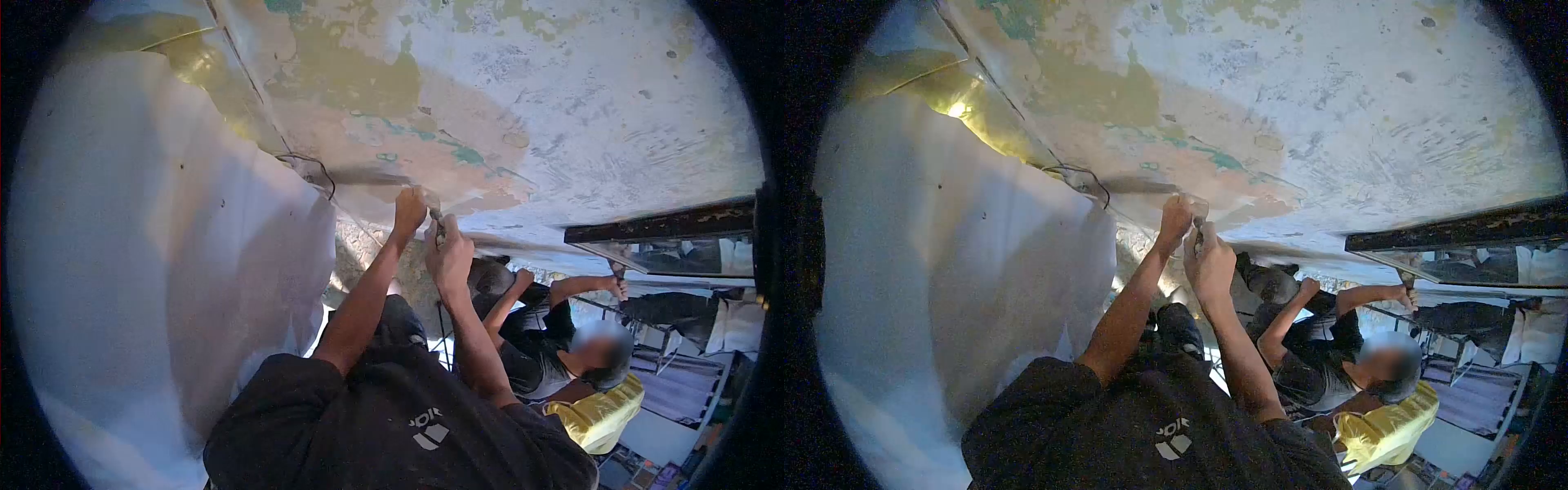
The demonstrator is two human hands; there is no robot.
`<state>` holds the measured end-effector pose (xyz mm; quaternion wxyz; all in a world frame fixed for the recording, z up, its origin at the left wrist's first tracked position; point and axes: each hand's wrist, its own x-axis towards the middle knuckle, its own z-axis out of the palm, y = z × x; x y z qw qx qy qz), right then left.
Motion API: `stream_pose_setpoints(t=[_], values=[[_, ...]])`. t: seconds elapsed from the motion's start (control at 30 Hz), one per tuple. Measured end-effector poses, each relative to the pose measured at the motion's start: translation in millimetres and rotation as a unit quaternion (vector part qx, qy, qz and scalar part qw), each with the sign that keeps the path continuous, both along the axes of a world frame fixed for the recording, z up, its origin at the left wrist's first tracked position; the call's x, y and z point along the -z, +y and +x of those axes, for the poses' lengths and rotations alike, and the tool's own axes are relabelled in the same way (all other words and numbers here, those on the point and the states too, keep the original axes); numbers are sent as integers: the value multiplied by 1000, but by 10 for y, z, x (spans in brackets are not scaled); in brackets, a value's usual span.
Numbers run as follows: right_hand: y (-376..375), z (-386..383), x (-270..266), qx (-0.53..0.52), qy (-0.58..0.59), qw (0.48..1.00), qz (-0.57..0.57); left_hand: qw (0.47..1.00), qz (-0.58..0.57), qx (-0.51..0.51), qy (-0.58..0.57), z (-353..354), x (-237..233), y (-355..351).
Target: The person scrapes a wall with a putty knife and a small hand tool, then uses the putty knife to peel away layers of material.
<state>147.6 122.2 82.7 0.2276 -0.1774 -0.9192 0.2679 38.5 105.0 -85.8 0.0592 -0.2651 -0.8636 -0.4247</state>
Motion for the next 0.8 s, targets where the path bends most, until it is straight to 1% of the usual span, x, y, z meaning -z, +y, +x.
stream_pose_setpoints(t=[0.03,0.1,0.13,0.17,0.2,0.27,0.33,0.37,0.43,0.47,0.5,0.53,0.57,0.6,0.63,0.67,0.73,0.77,0.8], values=[[30,-27,57,4,-4,1000,-3,1000,-1,2,-2,-27,61,21],[105,-44,215,11,-11,1000,-9,996,-44,-5,-81,-86,222,63],[153,-60,301,12,-55,998,10,997,-81,2,-19,-46,281,30],[169,-71,369,11,-96,995,29,996,-83,1,-17,-36,326,4],[121,-60,304,9,-94,995,28,997,-68,11,-19,-46,336,-4],[42,-5,78,-26,-48,998,17,998,-49,19,-20,-54,244,2],[21,-25,2,-14,-34,999,26,999,1,10,-45,-33,68,0],[6,-4,-5,-1,-22,999,33,999,1,10,-47,-28,66,0],[78,-112,278,-7,-45,998,35,988,-6,21,-152,-90,267,34],[93,-117,440,-12,-68,997,35,988,-8,22,-154,-76,413,-1],[65,-92,491,-11,-67,997,34,993,-19,41,-107,-78,663,-26],[51,-115,509,-17,-78,996,46,996,-27,60,-56,-120,653,-47],[58,-140,520,-24,-90,994,60,997,-24,59,-53,-143,641,-33],[10,-101,364,-30,-74,996,32,994,9,65,-90,-95,431,-77],[-27,-47,245,-31,-74,996,33,989,41,69,-127,-74,265,-106],[-60,-2,150,-26,-56,998,25,989,42,69,-126,-86,189,-86],[-99,16,141,-20,-40,999,14,977,102,3,-185,-59,130,-49],[-123,31,186,-9,-46,999,18,977,99,4,-188,-62,116,-75],[-133,64,228,3,-54,998,22,989,65,24,-130,-89,138,-86]])
